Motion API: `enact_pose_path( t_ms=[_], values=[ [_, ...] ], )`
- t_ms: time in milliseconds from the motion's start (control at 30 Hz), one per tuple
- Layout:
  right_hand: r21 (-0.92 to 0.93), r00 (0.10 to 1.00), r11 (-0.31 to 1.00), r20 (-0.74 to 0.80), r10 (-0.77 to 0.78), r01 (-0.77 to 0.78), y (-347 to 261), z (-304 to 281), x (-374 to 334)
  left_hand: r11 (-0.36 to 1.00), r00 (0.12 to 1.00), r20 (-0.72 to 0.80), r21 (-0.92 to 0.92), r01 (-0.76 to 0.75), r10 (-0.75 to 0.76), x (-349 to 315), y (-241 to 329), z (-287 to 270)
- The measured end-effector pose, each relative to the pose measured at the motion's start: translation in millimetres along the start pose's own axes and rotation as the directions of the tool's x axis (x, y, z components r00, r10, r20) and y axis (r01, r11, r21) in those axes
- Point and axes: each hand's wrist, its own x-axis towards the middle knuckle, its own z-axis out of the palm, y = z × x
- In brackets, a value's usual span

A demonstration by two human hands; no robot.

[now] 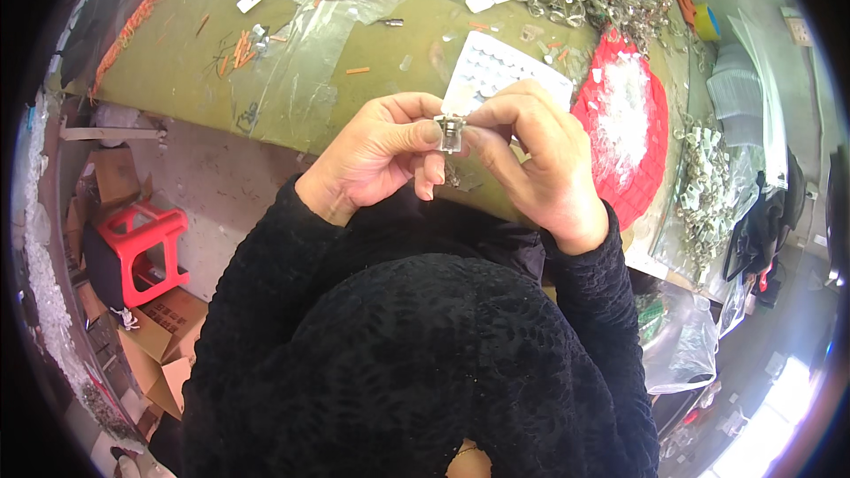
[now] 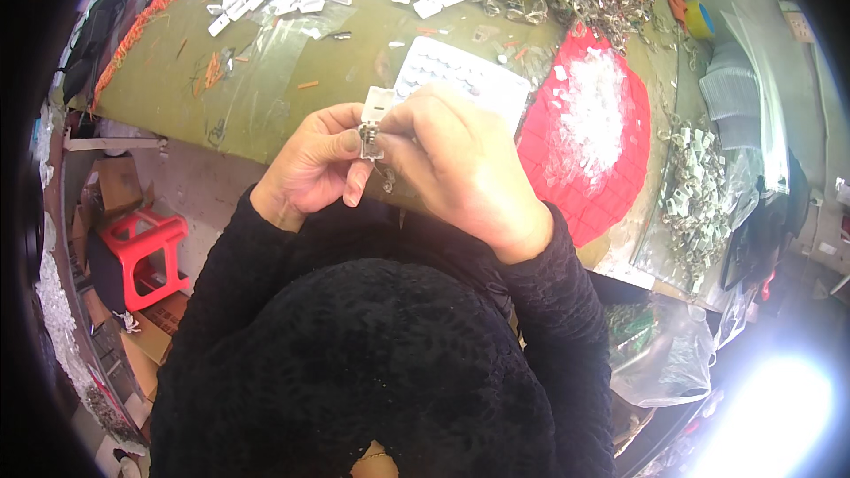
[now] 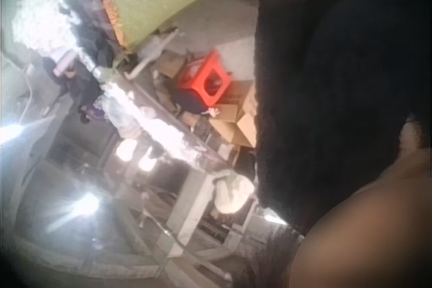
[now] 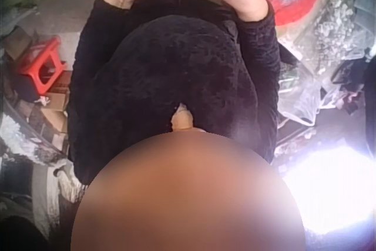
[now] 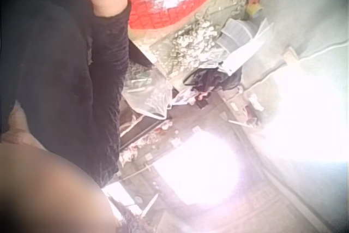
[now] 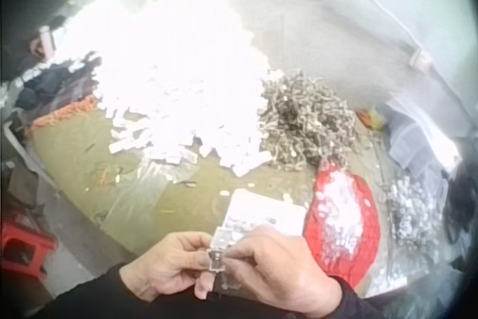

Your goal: The person repeatedly picks small white plastic housings and metal components from a table, inserts the metal parts into the housings, and places the assembled units into a white tray. The person handles items one at a time and continues the cycle throughout the clip.

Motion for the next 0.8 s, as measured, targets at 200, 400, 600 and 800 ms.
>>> enact_pose_path(
  t_ms=[200,400,600,800],
  values=[
    [-0.053,0.998,0.998,0.057,-0.013,0.016,1,3,5,1.0,1.0,-0.026,0.006,0.003,-0.003,0,-1,0],
    [0.143,0.905,0.925,0.306,0.297,-0.352,-4,-10,8,0.997,0.998,-0.049,0.072,-0.026,0.03,-1,-5,1],
    [0.229,0.743,0.711,0.305,0.596,-0.664,-8,-8,11,0.986,1.0,-0.012,0.163,0.016,-0.015,-5,-3,6],
    [0.232,0.904,0.886,0.257,0.342,-0.401,-21,-16,-10,0.963,0.996,-0.008,0.256,0.087,-0.088,-12,-4,17]
  ],
)
